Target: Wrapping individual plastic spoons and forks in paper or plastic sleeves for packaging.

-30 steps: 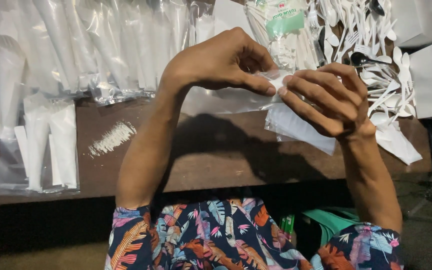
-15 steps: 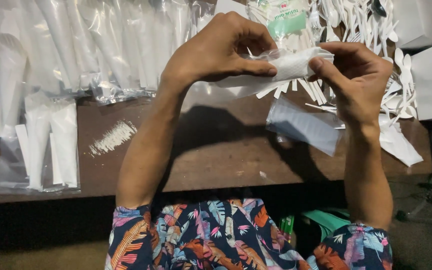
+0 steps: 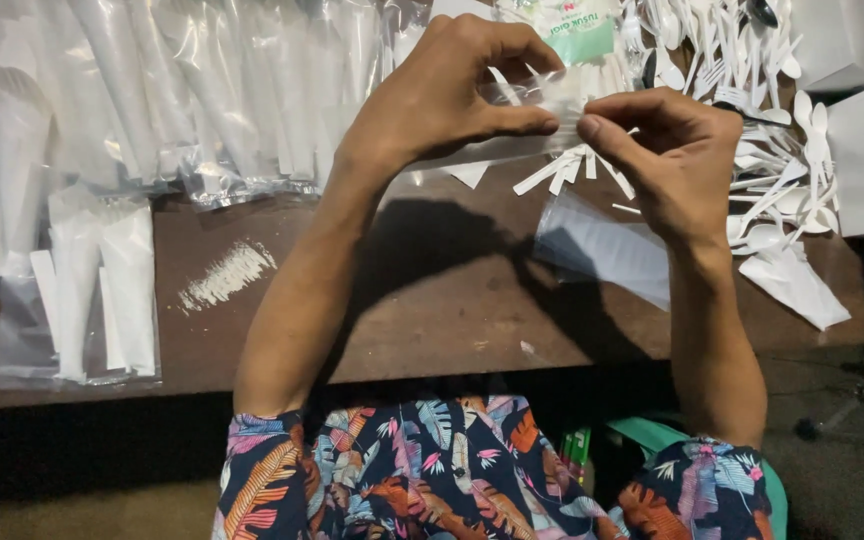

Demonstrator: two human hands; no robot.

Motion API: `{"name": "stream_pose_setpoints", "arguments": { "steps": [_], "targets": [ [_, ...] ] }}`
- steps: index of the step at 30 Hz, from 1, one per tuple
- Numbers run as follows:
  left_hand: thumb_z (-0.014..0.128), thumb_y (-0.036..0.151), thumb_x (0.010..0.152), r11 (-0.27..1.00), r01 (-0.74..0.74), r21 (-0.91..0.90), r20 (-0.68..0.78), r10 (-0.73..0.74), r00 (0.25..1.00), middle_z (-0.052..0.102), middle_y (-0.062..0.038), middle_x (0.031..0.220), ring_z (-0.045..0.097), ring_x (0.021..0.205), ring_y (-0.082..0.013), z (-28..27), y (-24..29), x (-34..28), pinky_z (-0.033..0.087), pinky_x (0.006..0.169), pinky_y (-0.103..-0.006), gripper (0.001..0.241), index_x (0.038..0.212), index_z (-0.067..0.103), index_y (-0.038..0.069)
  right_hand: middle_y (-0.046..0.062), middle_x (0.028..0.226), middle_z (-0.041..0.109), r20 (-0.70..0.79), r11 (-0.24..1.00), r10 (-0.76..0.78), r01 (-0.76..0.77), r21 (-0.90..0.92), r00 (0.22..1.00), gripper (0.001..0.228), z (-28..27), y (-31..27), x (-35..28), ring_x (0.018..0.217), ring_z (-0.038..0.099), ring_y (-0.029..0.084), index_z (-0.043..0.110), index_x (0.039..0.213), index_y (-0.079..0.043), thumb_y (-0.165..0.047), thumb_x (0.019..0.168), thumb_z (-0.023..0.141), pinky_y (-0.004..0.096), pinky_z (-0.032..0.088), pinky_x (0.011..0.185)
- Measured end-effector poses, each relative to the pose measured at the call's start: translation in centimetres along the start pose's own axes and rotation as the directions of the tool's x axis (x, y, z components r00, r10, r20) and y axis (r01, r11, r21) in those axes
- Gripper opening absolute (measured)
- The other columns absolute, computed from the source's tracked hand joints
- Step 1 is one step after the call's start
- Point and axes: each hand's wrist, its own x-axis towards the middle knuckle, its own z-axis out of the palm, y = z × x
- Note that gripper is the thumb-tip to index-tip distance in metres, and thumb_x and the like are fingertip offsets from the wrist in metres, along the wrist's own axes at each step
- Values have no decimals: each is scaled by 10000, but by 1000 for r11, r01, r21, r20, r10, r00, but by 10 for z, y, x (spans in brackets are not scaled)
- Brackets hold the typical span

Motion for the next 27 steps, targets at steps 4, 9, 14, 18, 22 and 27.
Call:
{"name": "stream_pose_setpoints", "arguments": {
  "steps": [4,9,14,18,22,27],
  "targets": [
    [918,202,860,1000,14,22,4,-14,1000,775,-102,1022,744,933,-191,2,3,0,639,727,-273,335,1088,732,42,181,1045,734,33,999,15,-14,-38,999,111,10,-5,2,888,711,206,711,1117,62,20,1039,777,230,584,775],
    [901,209,883,1000,19,7,6,-19,1000,772,-105,1018,738,918,-193,0,-3,-1,641,714,-277,315,1082,732,33,143,1123,723,59,995,99,-101,27,993,188,9,0,1,925,666,162,718,1145,-9,-182,1101,658,209,526,732],
    [875,151,871,992,127,-11,46,-126,991,776,-70,1051,741,927,-167,4,-5,-1,639,710,-260,271,1082,730,61,201,1185,682,91,998,-32,28,49,995,150,24,-1,0,1067,715,247,672,1148,27,13,1013,737,281,632,953],
    [889,311,866,979,204,19,119,-204,972,770,-40,1097,748,947,-159,-9,-6,-8,600,747,-302,363,1110,733,91,187,1016,750,35,986,141,-143,80,989,167,32,1,-4,847,747,214,719,1124,55,-51,997,742,240,649,757],
    [862,166,819,788,614,39,369,-583,724,815,-66,937,804,795,-124,-26,7,-10,630,613,-234,370,1143,714,66,183,1020,765,125,955,256,-271,118,959,158,42,19,-11,853,766,220,740,1084,12,-74,952,754,242,668,750],
    [849,128,817,527,822,215,381,-820,426,807,-66,930,763,815,-121,-24,5,-10,600,639,-252,385,1172,708,79,84,947,793,188,945,303,-320,67,934,161,64,35,-3,793,749,115,780,1027,-56,-151,899,808,186,608,713]
  ]
}}
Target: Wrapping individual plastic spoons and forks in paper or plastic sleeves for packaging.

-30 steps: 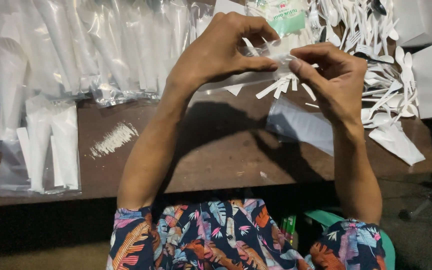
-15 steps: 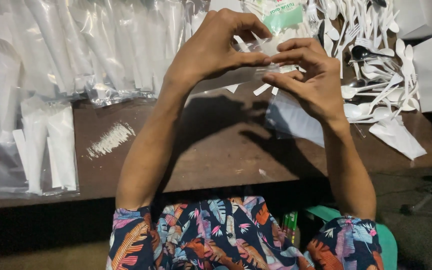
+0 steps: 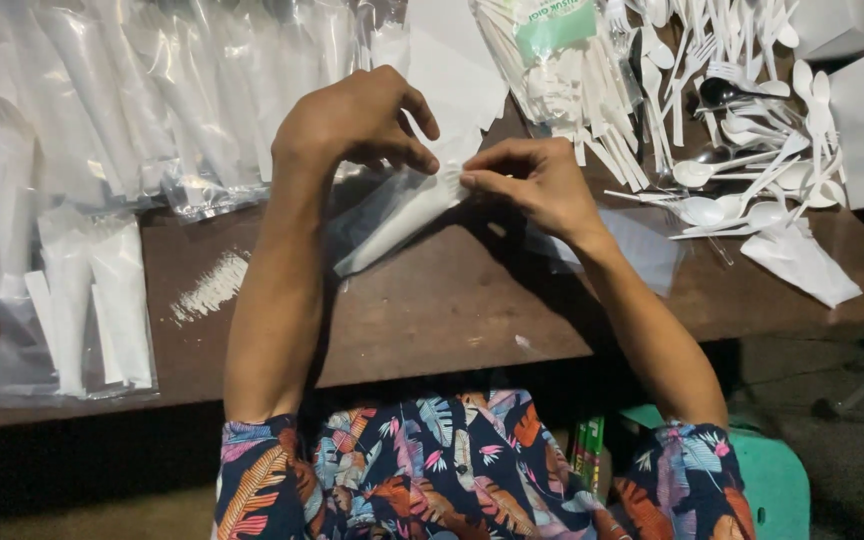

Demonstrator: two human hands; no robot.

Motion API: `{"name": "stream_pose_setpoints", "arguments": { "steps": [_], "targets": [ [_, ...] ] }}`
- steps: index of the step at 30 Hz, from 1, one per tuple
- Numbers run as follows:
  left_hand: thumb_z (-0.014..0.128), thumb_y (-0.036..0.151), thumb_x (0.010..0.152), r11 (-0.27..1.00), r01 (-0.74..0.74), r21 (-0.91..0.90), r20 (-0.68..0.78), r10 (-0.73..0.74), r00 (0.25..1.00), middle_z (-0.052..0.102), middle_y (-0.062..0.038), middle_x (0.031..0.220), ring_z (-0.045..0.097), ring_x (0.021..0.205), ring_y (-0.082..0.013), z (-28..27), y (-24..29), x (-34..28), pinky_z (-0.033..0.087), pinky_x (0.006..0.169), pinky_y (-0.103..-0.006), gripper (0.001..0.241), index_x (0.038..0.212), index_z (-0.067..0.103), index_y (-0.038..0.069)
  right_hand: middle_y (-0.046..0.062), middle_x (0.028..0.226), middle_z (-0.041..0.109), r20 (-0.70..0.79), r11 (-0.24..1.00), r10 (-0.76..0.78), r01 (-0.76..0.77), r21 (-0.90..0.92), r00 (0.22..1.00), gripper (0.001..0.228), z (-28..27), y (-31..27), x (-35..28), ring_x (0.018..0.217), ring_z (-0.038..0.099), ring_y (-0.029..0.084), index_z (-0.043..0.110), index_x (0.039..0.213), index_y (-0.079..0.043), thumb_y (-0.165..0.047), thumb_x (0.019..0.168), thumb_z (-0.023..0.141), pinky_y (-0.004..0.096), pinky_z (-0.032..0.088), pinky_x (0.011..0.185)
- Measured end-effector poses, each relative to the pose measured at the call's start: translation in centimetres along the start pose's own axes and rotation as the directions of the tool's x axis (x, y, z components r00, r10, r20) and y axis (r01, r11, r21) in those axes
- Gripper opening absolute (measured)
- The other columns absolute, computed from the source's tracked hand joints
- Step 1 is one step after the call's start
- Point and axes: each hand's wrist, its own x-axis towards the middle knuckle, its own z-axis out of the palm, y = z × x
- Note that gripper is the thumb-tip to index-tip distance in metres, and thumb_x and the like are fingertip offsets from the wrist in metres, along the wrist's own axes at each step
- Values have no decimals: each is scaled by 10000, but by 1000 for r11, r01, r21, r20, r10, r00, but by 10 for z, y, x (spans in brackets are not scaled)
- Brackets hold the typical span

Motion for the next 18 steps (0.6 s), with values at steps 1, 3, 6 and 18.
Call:
{"name": "stream_pose_setpoints", "arguments": {
  "steps": [1,3,6,18],
  "targets": [
    [849,166,831,998,28,51,-19,-27,999,803,-39,917,704,732,-127,-1,0,-1,551,617,-262,363,1166,721,110,84,961,790,58,999,-32,34,-25,998,157,1,4,7,787,739,116,774,1039,-60,-162,920,786,192,599,708],
    [848,204,845,993,58,106,-37,-54,998,800,-12,904,645,648,-132,-3,-2,0,501,595,-272,341,1159,734,140,84,975,786,113,997,-61,66,-44,992,156,5,10,22,782,730,118,768,1050,-63,-173,940,763,199,590,703],
    [814,235,870,983,2,182,-64,9,998,805,15,1036,728,912,-142,-8,-10,3,513,743,-317,286,1143,758,169,99,1032,794,142,987,-112,126,-97,984,166,10,8,43,867,755,151,766,1096,-73,-145,950,737,234,621,787],
    [677,268,1073,936,-351,41,-396,337,854,756,-37,836,739,704,-106,-33,-57,11,482,495,-249,159,1006,653,125,70,922,762,-15,805,191,-148,575,981,313,31,16,83,798,758,159,731,1043,-29,-8,773,889,246,639,711]
  ]
}}
